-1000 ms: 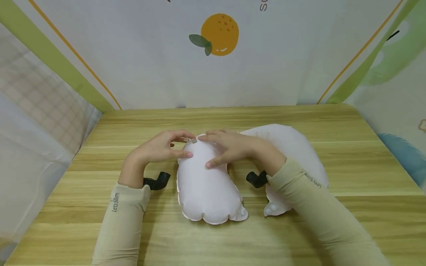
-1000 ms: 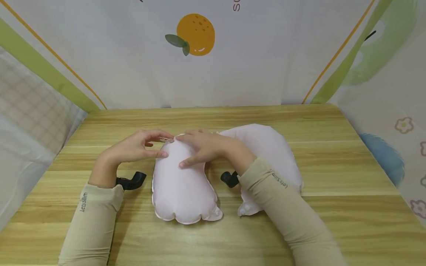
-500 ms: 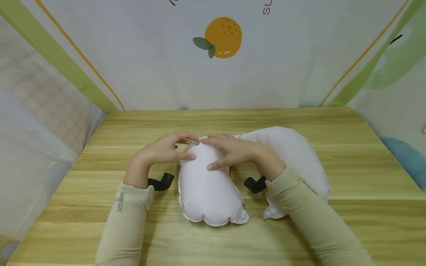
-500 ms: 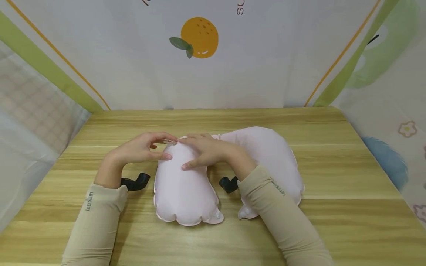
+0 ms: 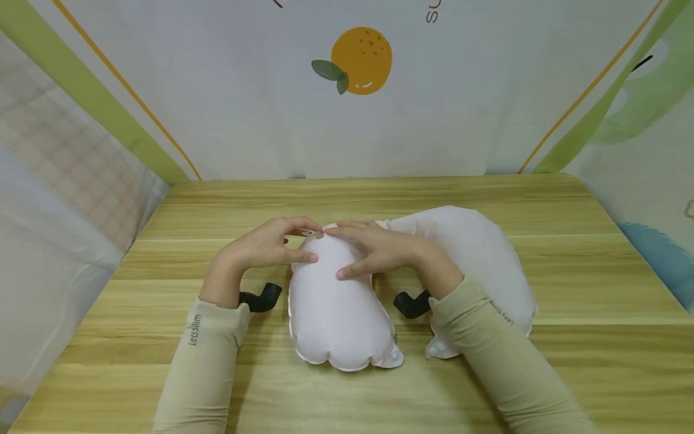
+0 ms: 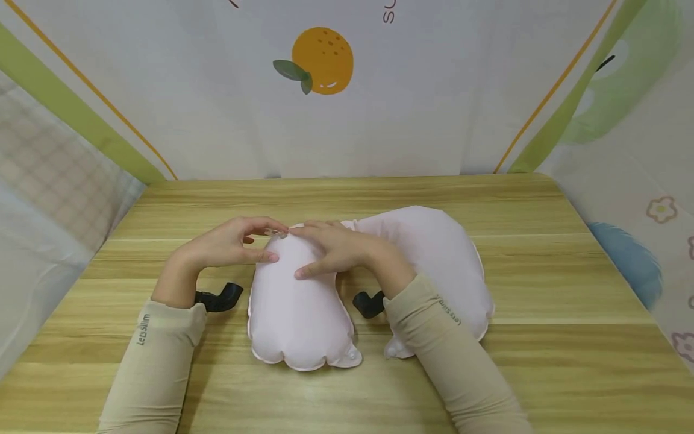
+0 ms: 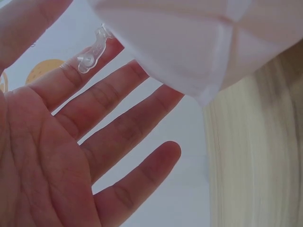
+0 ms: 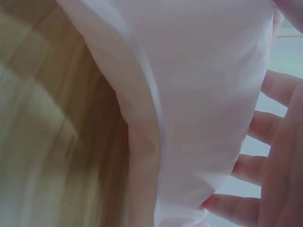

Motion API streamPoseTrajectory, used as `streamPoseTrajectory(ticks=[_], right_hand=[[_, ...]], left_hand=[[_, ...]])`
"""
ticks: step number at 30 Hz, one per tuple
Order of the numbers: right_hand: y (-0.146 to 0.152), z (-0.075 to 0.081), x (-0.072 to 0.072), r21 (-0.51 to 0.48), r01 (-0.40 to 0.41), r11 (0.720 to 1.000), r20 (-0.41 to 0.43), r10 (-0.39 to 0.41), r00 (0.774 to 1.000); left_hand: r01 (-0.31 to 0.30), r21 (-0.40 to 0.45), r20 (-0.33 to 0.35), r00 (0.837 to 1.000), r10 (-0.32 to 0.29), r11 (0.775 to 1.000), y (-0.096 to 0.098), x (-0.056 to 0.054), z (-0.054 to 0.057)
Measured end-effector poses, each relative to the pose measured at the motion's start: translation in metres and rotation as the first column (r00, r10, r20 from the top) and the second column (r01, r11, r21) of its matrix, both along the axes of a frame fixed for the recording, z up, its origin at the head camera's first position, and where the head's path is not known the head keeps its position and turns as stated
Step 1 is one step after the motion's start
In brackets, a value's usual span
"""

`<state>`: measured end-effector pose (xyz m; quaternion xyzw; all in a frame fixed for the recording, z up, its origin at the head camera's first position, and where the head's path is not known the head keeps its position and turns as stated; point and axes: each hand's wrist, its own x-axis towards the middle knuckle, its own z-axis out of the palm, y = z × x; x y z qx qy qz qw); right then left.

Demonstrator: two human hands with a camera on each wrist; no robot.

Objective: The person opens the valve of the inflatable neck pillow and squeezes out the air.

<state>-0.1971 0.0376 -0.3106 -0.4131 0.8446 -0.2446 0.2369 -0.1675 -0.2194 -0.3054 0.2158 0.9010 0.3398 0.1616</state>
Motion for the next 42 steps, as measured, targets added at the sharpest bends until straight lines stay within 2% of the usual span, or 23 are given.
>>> streamPoseTrajectory(ticks=[13,27,31,35,42], right_hand=[[0.001,-0.007,0.001,-0.004,0.012,1.000,0.006,-0.012,1.000],[0.001,-0.012,0.000,0.010,0.023,1.000,0.025,-0.023,0.999],[0.001,-0.010,-0.001,0.012,0.012,1.000,-0.008,-0.012,1.000],[0.003,-0.004,-0.004,0.001,0.011,1.000,-0.049,-0.011,0.999],[0.010,0.008,-0.008,0.011,0.043,0.999,-0.053,-0.042,0.998]], left_hand=[[0.009,-0.020,-0.008,1.000,-0.009,1.000,0.003,-0.002,-0.003],[0.011,-0.003,0.006,1.000,-0.011,1.000,0.005,-0.003,-0.007],[0.000,-0.003,-0.006,1.000,0.000,1.000,0.000,0.002,-0.004],[-0.042,-0.002,-0.006,0.999,0.042,0.999,-0.012,0.010,-0.001],[-0.062,-0.004,-0.043,0.997,0.061,0.998,-0.020,0.028,-0.001]])
